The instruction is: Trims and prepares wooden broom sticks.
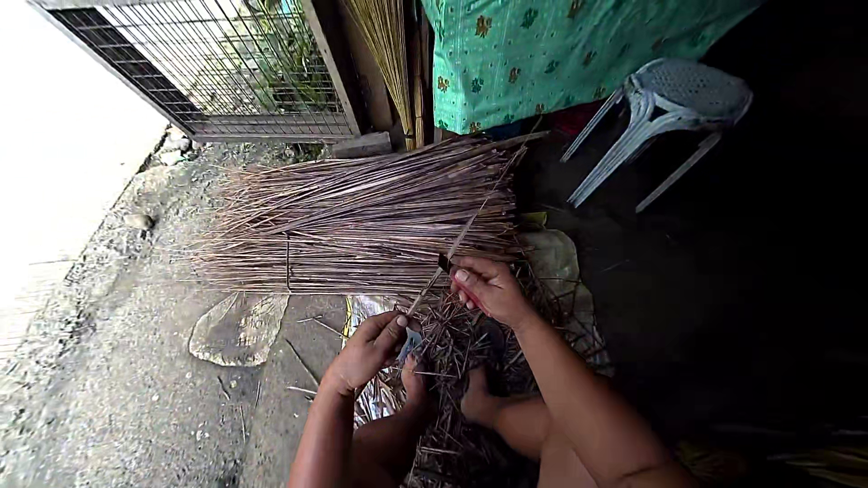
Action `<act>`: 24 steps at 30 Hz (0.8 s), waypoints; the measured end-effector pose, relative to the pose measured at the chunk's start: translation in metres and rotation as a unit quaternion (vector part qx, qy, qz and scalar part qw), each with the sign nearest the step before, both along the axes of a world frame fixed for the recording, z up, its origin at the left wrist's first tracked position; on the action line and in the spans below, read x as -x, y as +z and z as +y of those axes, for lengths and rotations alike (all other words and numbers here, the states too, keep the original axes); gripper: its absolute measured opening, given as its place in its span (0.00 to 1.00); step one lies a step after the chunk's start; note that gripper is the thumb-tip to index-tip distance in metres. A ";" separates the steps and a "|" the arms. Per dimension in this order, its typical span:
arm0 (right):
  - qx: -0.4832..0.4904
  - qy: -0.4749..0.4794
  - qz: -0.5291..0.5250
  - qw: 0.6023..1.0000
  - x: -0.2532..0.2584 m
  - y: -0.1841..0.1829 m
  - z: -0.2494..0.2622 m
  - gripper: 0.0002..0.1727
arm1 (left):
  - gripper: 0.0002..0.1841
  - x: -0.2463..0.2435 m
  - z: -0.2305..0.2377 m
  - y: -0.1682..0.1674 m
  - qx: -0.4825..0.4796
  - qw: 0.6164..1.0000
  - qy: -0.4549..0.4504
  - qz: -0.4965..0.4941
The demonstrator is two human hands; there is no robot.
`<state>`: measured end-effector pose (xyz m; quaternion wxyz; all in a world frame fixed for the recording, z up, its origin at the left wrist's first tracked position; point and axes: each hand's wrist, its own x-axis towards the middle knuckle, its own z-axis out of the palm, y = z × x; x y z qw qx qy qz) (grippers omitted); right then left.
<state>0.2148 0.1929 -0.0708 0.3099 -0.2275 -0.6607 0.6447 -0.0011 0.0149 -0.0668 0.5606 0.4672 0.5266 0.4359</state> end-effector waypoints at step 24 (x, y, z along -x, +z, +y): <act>0.076 0.005 -0.099 0.992 0.015 0.007 -0.019 0.17 | 0.12 -0.003 0.006 -0.009 -0.006 0.992 0.094 0.086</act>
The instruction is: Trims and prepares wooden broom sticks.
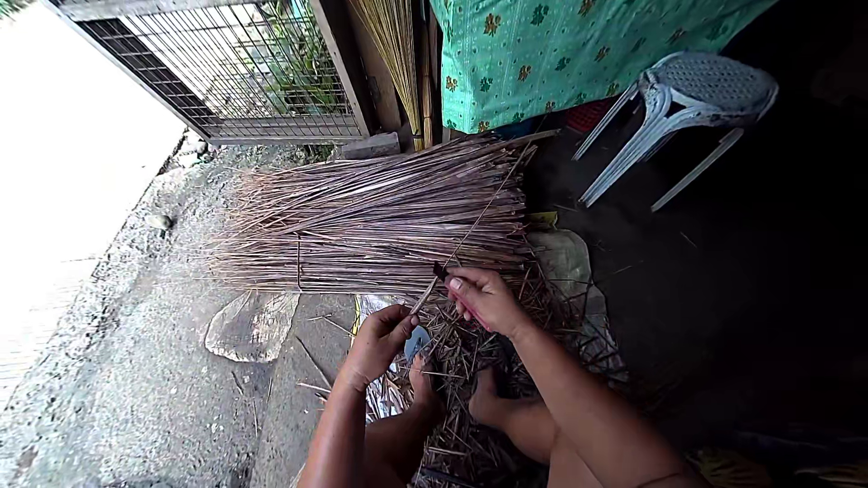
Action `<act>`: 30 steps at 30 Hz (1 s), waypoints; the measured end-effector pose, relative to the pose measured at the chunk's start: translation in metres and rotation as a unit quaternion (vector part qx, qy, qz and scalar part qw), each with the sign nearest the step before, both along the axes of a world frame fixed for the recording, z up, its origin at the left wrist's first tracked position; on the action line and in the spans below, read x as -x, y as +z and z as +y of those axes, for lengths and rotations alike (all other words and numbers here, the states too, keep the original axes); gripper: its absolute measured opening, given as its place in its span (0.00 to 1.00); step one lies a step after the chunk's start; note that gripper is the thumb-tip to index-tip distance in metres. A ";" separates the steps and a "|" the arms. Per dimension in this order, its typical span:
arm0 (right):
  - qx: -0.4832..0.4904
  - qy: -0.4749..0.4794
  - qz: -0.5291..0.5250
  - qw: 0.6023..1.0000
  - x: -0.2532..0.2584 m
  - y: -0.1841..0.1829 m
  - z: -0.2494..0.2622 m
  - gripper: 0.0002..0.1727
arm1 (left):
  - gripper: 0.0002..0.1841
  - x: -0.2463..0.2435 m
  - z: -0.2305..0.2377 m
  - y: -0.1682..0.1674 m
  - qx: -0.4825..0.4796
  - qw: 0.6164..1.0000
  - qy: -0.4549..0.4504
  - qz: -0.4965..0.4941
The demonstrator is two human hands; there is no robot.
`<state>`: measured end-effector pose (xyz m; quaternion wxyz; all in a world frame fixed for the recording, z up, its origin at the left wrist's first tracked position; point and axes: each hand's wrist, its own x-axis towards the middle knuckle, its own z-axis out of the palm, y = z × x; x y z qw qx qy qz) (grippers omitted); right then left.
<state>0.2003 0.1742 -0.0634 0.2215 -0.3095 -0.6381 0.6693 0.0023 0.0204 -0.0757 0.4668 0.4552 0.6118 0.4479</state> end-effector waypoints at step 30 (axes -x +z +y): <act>-0.047 -0.053 0.067 0.995 -0.024 -0.003 0.033 0.16 | 0.12 0.000 -0.002 0.000 -0.015 0.999 -0.033 -0.014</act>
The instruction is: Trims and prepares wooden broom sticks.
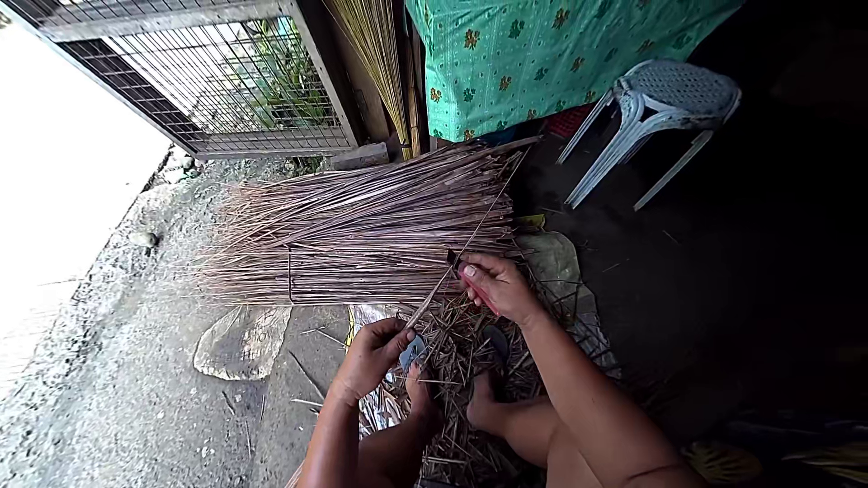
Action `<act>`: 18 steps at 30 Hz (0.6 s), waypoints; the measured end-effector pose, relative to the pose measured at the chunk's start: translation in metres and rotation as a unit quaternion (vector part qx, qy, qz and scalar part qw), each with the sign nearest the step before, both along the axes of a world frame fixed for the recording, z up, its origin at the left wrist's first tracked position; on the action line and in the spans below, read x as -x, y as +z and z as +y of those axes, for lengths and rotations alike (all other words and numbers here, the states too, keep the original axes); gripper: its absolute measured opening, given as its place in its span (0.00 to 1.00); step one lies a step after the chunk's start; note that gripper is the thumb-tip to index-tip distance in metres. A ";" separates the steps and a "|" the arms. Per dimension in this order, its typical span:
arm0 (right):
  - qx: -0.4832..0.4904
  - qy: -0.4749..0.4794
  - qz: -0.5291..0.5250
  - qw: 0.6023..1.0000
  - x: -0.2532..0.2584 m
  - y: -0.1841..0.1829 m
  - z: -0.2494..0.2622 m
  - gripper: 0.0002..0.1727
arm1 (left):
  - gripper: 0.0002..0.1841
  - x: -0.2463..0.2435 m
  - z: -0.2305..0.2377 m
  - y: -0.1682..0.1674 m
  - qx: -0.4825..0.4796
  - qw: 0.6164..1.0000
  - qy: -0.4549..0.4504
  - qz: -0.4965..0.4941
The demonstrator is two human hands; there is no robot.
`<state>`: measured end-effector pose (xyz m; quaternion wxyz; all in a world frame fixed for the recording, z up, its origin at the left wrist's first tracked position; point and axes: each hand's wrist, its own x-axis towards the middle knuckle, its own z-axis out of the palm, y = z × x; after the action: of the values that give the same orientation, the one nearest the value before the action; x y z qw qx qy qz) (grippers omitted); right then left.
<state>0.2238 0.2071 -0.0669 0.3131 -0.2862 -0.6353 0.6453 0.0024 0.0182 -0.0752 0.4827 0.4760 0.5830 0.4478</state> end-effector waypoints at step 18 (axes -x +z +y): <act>0.068 -0.067 0.076 0.993 0.004 0.001 0.002 0.17 | 0.16 0.009 -0.010 0.012 0.066 0.997 -0.048 -0.016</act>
<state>0.2201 0.2092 -0.0660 0.3828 -0.2988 -0.5438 0.6844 -0.0065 0.0085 -0.0629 0.5433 0.4634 0.5800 0.3921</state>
